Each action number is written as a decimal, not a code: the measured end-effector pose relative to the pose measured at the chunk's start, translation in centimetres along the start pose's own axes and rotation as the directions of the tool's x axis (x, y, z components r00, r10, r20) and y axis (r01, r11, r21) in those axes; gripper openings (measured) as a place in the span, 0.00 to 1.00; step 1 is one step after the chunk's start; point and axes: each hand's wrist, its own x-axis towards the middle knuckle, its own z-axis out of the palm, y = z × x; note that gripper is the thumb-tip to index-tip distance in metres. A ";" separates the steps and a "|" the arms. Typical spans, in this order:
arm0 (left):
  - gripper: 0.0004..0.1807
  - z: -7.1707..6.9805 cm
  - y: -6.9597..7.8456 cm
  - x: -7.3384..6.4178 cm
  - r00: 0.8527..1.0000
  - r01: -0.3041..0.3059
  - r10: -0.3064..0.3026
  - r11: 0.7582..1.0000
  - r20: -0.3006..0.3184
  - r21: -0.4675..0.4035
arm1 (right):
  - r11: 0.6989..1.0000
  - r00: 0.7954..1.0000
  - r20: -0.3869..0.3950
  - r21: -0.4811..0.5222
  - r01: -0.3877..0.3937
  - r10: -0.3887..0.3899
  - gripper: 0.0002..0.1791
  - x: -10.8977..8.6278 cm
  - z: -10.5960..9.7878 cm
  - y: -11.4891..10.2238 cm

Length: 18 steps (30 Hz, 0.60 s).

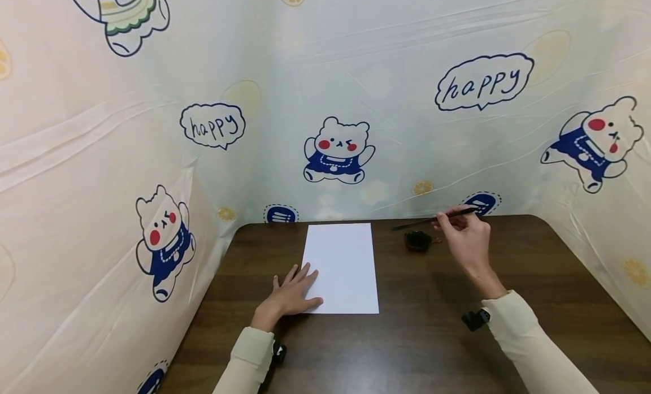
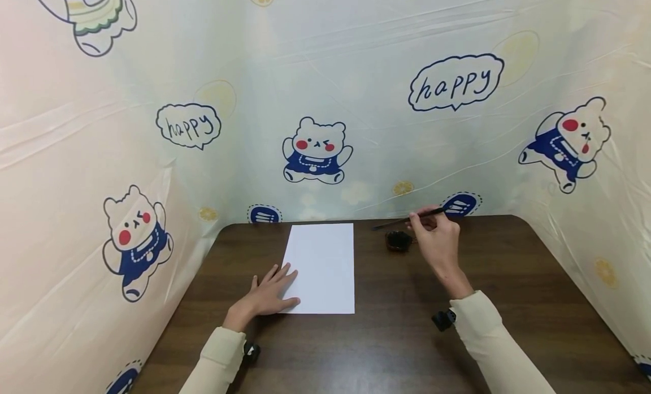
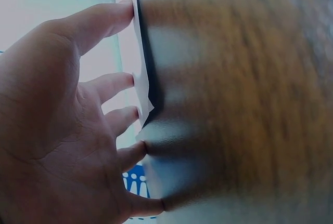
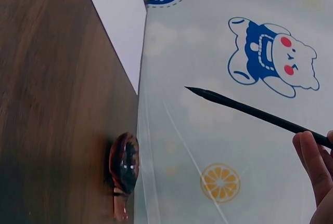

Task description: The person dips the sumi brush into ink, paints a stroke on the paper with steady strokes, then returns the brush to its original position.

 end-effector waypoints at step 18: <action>0.46 0.2 -0.3 0.1 1.000 -0.006 0.006 1.000 -0.002 -0.002 | 0.993 0.998 0.061 0.107 -0.042 0.035 0.03 -0.2 3.1 -5.2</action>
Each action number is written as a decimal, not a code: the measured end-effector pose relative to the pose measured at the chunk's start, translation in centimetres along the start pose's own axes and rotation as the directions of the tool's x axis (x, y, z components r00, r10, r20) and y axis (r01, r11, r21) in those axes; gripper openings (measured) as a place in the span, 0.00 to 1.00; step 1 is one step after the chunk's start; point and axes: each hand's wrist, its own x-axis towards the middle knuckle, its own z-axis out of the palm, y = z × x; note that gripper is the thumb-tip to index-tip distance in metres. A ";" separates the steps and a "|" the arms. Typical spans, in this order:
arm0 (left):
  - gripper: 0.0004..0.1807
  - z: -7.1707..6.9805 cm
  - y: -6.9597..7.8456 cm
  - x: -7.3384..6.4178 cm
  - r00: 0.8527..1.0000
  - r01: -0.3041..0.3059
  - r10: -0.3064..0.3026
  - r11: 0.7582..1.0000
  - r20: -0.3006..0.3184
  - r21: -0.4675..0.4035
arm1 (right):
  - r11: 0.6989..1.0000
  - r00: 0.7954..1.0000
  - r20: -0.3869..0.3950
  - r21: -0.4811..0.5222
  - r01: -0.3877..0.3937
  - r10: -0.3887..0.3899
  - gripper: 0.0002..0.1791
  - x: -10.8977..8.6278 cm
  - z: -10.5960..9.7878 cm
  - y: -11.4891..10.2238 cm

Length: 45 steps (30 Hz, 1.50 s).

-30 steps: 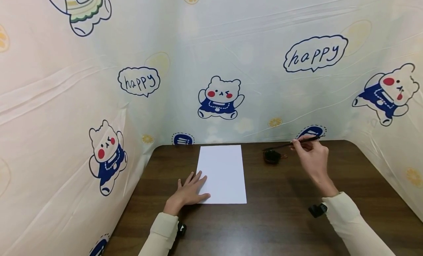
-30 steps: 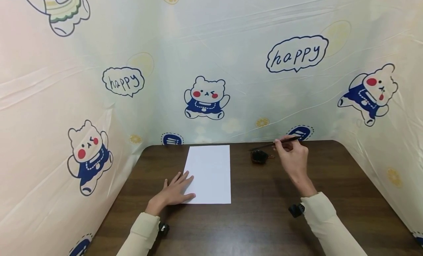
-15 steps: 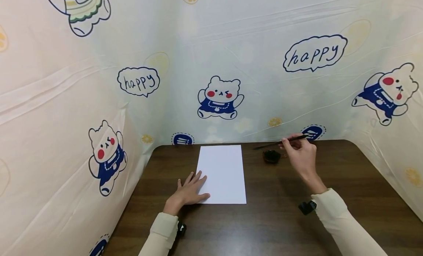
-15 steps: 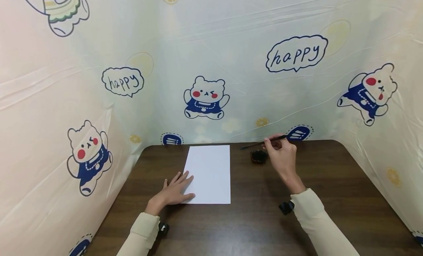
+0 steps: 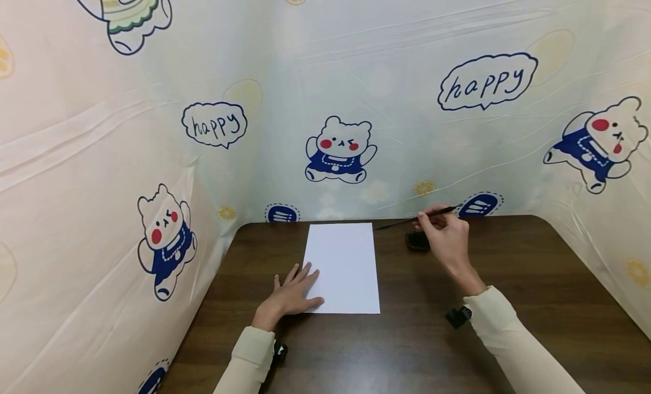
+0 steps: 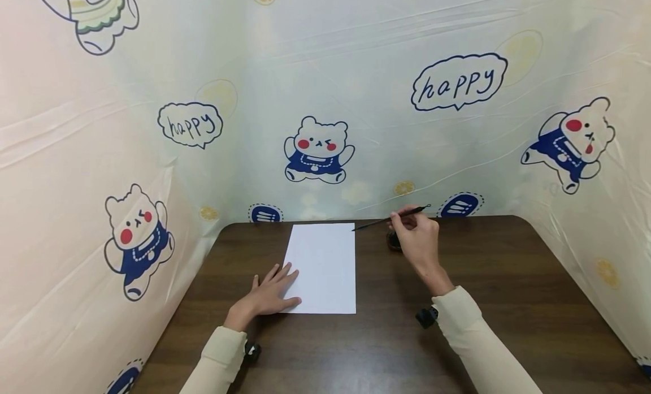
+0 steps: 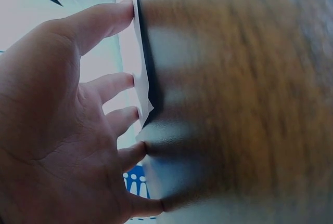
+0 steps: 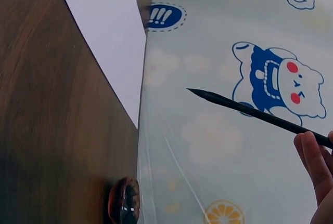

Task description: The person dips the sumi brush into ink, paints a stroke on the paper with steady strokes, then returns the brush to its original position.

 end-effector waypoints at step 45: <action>0.47 -0.3 0.2 0.1 0.999 0.023 -0.024 0.999 0.035 0.026 | 0.993 0.997 0.054 0.102 -0.061 0.056 0.04 -0.7 7.6 -0.5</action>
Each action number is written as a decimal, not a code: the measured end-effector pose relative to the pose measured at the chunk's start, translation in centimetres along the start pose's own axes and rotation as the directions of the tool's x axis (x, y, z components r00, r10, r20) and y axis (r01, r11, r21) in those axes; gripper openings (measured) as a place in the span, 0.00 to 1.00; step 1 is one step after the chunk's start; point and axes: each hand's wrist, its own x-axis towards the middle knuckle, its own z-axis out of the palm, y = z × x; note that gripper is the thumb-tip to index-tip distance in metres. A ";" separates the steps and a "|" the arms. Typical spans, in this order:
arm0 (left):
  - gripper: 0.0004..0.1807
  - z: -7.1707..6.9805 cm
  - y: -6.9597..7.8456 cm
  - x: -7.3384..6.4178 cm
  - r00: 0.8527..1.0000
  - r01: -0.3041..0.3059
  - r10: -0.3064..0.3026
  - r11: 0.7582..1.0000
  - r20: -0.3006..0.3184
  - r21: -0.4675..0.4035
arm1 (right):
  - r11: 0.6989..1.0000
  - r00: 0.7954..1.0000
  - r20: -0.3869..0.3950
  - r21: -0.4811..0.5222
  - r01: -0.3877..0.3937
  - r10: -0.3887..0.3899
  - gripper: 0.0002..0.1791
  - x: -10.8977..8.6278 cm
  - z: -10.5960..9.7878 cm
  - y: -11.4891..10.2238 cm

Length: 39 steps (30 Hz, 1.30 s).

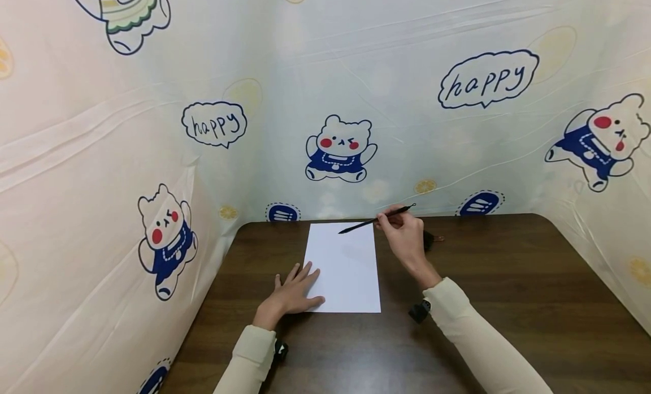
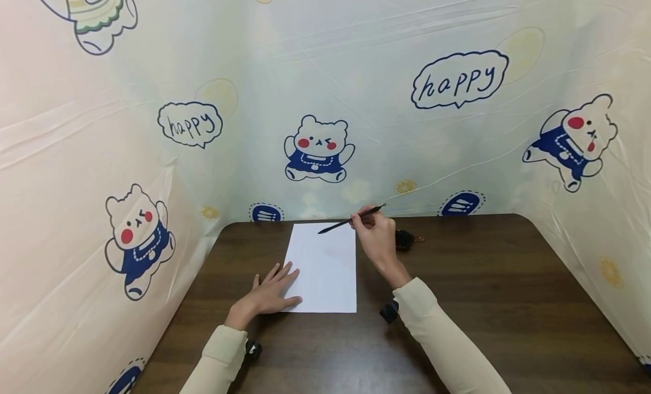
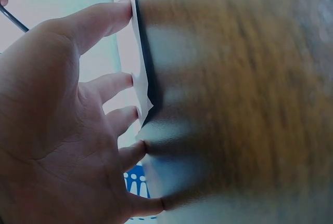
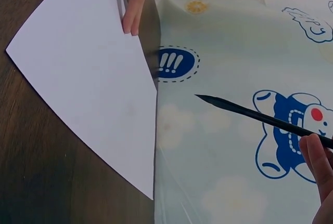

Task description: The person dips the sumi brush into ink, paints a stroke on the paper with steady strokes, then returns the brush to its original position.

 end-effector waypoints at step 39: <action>0.47 0.1 0.2 0.1 1.000 0.028 -0.028 0.999 -0.006 0.027 | 1.000 0.995 0.095 -0.011 -0.023 0.024 0.05 -1.3 5.5 4.3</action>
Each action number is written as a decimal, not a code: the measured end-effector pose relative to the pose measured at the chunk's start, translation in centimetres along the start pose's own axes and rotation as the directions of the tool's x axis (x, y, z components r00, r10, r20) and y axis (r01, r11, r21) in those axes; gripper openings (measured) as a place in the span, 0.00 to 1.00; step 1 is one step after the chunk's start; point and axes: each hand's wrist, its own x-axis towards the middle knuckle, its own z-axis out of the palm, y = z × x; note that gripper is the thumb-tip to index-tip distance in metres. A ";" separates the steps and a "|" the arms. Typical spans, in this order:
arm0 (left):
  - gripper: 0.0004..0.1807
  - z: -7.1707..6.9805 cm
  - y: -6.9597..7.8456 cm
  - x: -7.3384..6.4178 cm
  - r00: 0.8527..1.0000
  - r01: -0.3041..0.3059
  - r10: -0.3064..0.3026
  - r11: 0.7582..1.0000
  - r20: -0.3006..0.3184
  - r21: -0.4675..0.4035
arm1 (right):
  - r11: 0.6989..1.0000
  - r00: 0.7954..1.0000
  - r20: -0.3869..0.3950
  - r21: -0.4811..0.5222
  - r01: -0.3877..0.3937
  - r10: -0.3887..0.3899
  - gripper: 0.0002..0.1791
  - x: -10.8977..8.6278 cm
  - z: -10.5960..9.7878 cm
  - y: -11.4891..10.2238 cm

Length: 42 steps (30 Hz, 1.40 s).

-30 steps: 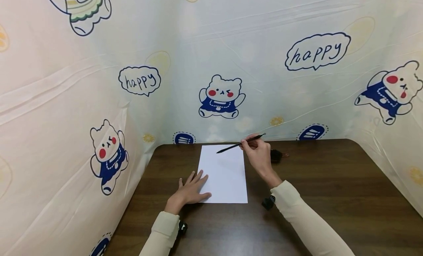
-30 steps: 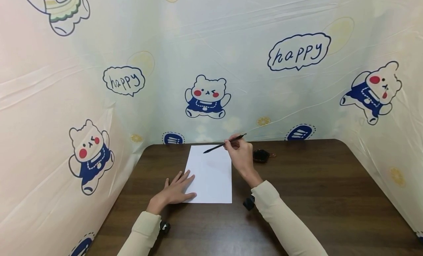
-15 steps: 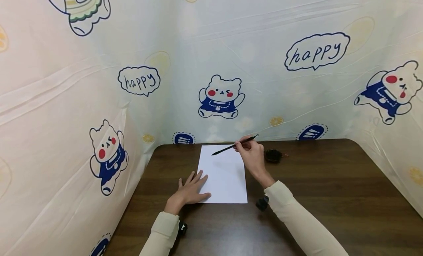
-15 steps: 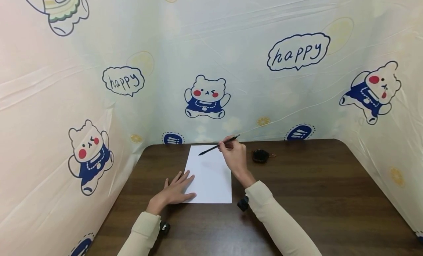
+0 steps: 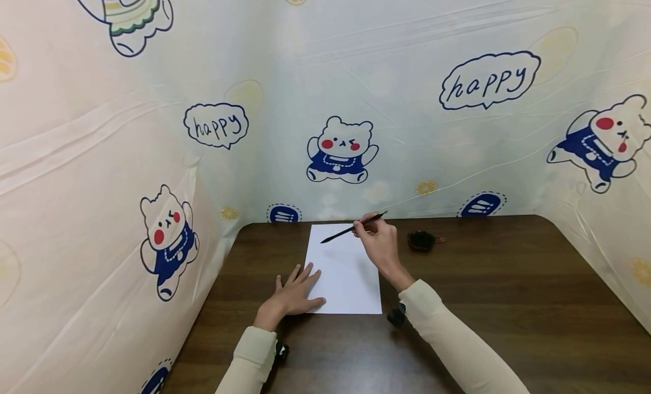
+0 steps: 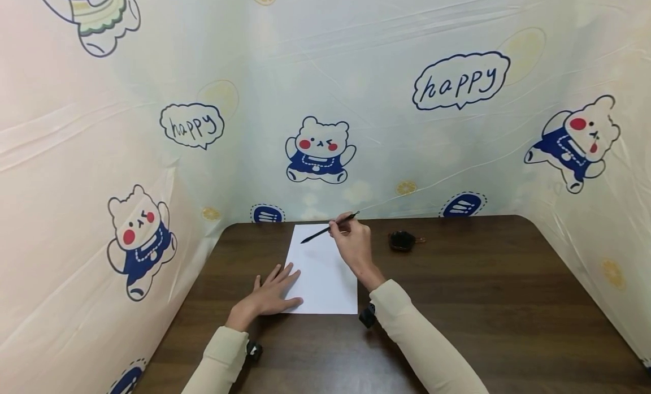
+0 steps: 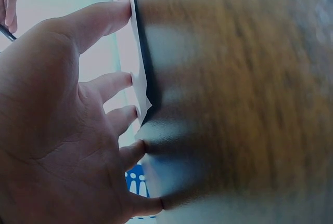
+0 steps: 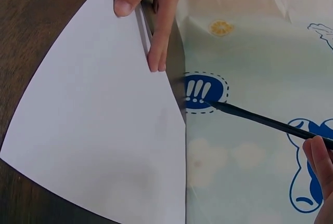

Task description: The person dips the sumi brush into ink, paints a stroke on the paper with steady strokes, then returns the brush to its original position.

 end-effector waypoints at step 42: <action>0.47 0.2 -0.1 0.3 1.000 0.019 -0.019 1.000 0.011 -0.001 | 0.999 0.999 0.000 -0.026 -0.035 0.035 0.03 -1.5 3.9 1.6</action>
